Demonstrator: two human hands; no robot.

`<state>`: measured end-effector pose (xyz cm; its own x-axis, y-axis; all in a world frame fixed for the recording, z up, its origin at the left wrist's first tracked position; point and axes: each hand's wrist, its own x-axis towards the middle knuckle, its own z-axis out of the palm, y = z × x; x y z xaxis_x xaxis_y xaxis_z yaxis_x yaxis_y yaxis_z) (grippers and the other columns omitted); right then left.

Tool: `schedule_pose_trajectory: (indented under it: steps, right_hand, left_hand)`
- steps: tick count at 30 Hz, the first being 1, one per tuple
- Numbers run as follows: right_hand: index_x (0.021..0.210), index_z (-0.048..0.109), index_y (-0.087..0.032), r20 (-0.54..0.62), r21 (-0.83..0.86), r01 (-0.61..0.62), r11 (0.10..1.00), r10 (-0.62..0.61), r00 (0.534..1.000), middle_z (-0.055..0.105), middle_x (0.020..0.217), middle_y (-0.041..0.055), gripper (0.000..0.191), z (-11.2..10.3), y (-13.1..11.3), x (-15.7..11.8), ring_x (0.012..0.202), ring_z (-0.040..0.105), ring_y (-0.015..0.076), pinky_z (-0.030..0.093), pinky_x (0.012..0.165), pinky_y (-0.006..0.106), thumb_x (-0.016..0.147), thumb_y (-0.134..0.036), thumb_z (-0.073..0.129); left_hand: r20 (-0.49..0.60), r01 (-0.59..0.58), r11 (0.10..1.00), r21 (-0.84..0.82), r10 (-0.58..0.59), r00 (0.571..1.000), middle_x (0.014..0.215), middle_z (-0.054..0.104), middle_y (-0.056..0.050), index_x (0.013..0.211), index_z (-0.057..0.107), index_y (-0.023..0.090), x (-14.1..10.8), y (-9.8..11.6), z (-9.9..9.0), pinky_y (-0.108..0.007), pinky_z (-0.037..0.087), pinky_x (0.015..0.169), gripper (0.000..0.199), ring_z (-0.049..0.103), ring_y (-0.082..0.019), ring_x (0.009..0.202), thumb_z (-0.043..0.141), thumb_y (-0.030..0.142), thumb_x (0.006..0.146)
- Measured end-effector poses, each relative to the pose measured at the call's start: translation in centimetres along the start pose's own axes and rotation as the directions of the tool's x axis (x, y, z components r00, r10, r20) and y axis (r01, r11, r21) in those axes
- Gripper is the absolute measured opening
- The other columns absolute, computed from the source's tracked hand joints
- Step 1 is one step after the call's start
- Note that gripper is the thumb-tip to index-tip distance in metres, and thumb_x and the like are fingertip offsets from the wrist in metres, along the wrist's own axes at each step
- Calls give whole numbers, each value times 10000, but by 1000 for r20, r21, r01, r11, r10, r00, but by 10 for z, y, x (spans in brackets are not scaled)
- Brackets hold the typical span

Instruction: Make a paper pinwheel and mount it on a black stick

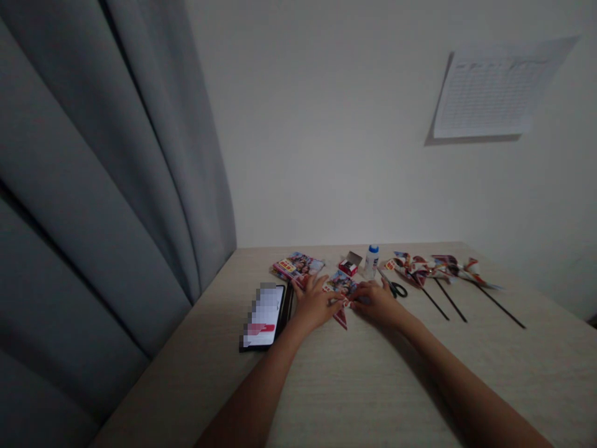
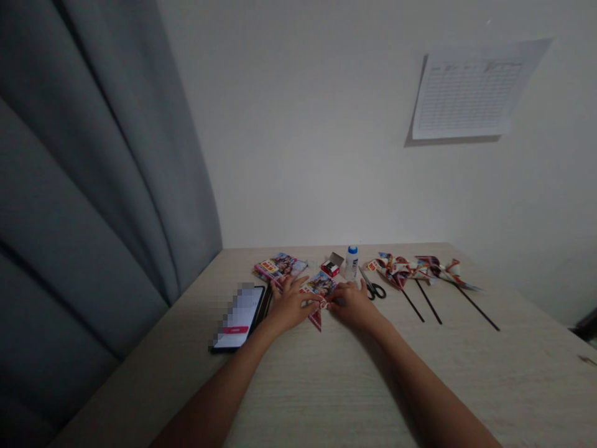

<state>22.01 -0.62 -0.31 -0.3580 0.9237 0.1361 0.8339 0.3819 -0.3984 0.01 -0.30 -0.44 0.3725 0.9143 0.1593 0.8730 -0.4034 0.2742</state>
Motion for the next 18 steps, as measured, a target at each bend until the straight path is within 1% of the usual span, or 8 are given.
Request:
schedule_pose_trajectory:
  steps: [5, 9, 14, 18]
  right_hand:
    - [1015, 781, -320, 4, 4, 2, 1000, -2, 1000, 725, 1140, 55, 239, 0, -1, 0, 1216, 568, 317, 100, 1170, 688, 880, -395, 600]
    - [1002, 778, -316, 13, 16, -7, 1000, 7, 1000, 722, 1142, 51, 227, 0, -1, 0, 1222, 561, 319, 71, 1165, 706, 874, -403, 613]
    - [1007, 775, -332, 11, 19, -12, 1000, 12, 1000, 721, 1142, 43, 216, 0, 0, 1, 1229, 559, 318, 61, 1168, 700, 874, -395, 617]
    - [1021, 772, -326, 10, 10, -10, 1000, 10, 1000, 717, 1157, 44, 224, 1, 1, 1, 1228, 563, 313, 71, 1174, 691, 879, -401, 615]
  left_hand:
    - [-9, 19, 998, -58, -20, 1000, 1554, 429, -3, 1138, 725, 484, -1, 1, 5, -818, -53, 1079, 284, 214, -390, 1480, 565, 576, 923]
    - [-31, 46, 996, -81, -49, 998, 1534, 446, 3, 1139, 722, 485, 0, 3, 6, -800, -35, 1098, 268, 254, -364, 1460, 572, 549, 926]
    - [-66, 73, 991, -110, -81, 995, 1498, 479, 22, 1158, 704, 514, 2, 3, 5, -784, -29, 1116, 265, 283, -354, 1446, 585, 532, 922]
    - [-66, 56, 993, -102, -63, 996, 1505, 468, 13, 1152, 699, 535, 2, 3, 8, -801, -21, 1101, 257, 279, -352, 1452, 565, 543, 933]
